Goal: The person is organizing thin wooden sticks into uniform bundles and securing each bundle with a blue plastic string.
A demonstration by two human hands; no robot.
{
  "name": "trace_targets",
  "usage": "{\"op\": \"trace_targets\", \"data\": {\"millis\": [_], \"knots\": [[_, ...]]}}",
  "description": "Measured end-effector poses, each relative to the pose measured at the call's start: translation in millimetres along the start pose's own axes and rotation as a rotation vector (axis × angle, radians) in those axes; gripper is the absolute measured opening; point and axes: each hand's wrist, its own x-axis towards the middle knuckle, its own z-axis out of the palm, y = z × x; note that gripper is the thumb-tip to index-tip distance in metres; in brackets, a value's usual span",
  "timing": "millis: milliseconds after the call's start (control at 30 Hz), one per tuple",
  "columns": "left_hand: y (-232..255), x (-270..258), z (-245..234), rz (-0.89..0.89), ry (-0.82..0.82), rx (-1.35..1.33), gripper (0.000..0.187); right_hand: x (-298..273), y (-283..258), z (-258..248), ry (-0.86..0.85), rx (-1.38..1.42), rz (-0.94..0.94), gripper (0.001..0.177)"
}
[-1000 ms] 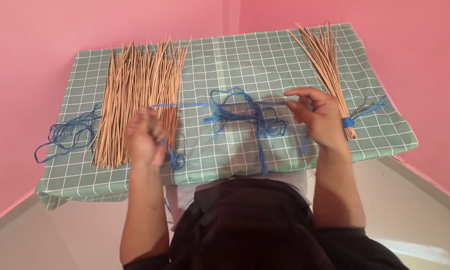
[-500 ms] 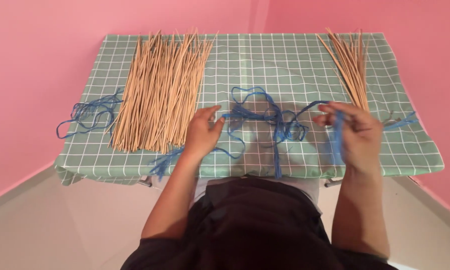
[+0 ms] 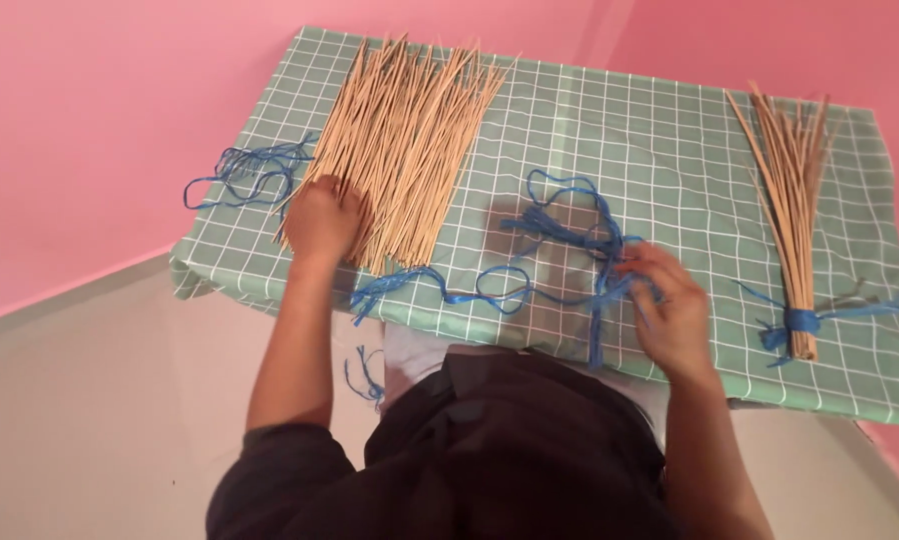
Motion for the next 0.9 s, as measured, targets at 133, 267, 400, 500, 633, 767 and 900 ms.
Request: {"op": "trace_targets", "data": {"millis": [133,267,400,500,633,767,900], "knots": [[-35,29,23,0.027,0.068,0.131,0.036,-19,31,41,0.001,-0.14,0.066,0.02],[-28,45,29,-0.041,-0.098,0.184,0.044,-33,37,78,0.038,-0.249,0.007,0.043],[-24,47,39,-0.105,-0.143,0.188,0.047,-39,26,95,0.083,-0.041,-0.014,0.044],[-25,52,45,-0.109,-0.104,0.202,0.044,-38,7,92,0.048,0.01,-0.012,0.041],[-25,56,49,-0.105,-0.098,0.142,0.044,-45,9,99,0.02,0.011,-0.007,0.031],[-25,65,50,-0.076,-0.096,0.172,0.047,-45,8,99,0.047,0.052,0.038,0.028],[-3,59,24,-0.049,-0.123,0.224,0.053,-46,9,98,0.074,0.078,0.082,0.027]]}}
